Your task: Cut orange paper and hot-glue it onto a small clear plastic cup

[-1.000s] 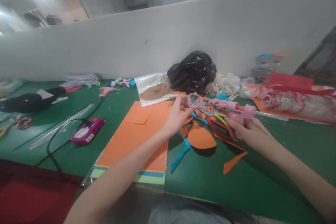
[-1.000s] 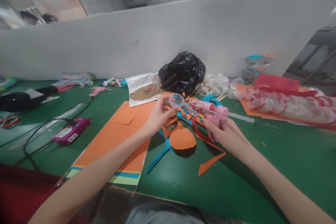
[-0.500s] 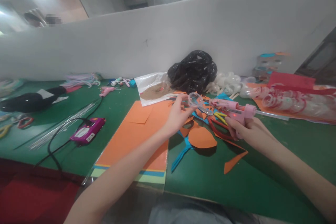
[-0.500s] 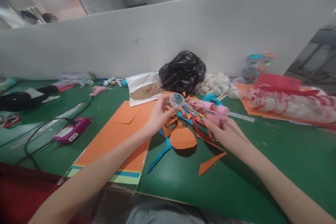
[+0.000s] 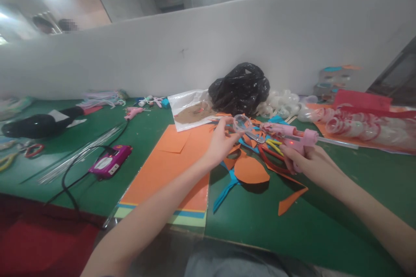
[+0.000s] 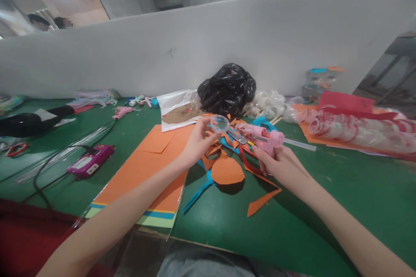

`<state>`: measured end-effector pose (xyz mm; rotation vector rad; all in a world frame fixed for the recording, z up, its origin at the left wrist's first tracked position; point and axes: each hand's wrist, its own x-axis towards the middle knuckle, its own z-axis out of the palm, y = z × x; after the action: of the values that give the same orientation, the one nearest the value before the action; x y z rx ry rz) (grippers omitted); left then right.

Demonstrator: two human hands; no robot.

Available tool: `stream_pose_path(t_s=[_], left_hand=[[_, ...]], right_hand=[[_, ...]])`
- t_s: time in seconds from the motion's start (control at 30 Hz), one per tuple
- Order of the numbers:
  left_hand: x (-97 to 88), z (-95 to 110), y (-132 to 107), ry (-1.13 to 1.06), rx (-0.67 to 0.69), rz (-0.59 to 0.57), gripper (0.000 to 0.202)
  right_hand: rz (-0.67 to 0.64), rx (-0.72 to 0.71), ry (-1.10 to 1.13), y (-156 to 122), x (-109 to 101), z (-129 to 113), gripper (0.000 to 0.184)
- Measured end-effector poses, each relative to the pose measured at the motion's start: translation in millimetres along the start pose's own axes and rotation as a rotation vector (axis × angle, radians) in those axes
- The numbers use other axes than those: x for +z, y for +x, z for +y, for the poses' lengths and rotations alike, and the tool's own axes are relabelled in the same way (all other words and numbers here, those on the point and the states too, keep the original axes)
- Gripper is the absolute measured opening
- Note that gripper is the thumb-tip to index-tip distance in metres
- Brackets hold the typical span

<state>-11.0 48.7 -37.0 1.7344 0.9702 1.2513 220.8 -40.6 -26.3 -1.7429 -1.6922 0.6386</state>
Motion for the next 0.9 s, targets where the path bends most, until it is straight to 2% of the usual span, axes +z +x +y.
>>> stream_pose_path(t_s=[0.13, 0.4, 0.63, 0.9], left_hand=[[0.0, 3, 0, -0.027, -0.022, 0.016, 0.03], [-0.2, 0, 0, -0.01, -0.02, -0.001, 0.029], [-2.2, -5, 0, 0.064, 0.038, -0.021, 0.031], [-1.6, -6, 1, 0.086, 0.043, -0.006, 0.033]], right_hand=[[-0.019, 0.031, -0.016, 2, -2, 2, 0.069], [0.006, 0.063, 0.037, -1, -3, 2, 0.064], [-0.063, 0.023, 0.177, -4, 4, 10, 0.06], [-0.063, -0.026, 0.142, -4, 7, 11, 0.057]])
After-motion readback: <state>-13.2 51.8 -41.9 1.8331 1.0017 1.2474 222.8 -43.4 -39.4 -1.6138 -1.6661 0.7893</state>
